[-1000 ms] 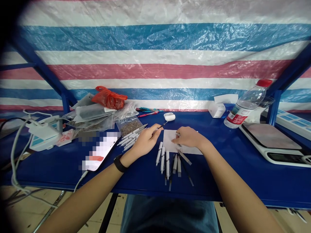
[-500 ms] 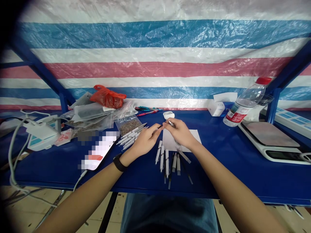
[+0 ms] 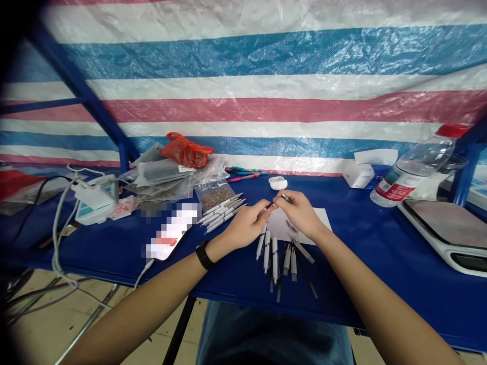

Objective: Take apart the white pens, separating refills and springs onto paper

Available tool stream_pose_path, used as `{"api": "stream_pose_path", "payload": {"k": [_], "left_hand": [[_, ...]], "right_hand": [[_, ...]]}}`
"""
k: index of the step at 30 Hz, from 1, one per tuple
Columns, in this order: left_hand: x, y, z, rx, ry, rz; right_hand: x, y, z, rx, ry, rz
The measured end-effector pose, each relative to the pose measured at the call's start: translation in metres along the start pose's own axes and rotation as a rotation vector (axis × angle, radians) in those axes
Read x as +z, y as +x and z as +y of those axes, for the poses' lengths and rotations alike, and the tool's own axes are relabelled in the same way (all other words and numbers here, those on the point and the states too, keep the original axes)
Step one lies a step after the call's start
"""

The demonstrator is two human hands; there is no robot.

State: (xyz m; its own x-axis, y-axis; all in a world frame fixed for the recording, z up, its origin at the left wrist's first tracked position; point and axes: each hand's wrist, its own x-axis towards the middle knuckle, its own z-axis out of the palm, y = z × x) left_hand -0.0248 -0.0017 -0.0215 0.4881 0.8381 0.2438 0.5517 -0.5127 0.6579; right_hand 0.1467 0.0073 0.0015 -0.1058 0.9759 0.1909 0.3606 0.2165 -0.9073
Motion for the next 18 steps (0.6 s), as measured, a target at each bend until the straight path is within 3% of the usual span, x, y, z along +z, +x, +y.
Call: {"api": "stream_pose_path", "payload": {"k": [4,8,11,15,18], "left_hand": [[-0.003,-0.001,0.003,-0.015,0.015,-0.011],[-0.008,0.0,0.004,-0.024,0.044,0.009],[-0.018,0.001,0.001,-0.014,0.091,0.097],[-0.045,0.002,-0.009,-0.017,0.186,0.438],[-0.068,0.001,-0.02,-0.011,0.187,0.882]], "right_hand": [[0.0,0.003,0.002,0.002,0.045,0.109],[-0.015,0.01,0.005,-0.001,0.222,0.452],[-0.027,0.014,0.006,-0.033,0.279,0.582],[-0.028,0.013,0.006,-0.101,0.302,0.719],[-0.021,0.01,0.007,-0.154,0.291,0.689]]}}
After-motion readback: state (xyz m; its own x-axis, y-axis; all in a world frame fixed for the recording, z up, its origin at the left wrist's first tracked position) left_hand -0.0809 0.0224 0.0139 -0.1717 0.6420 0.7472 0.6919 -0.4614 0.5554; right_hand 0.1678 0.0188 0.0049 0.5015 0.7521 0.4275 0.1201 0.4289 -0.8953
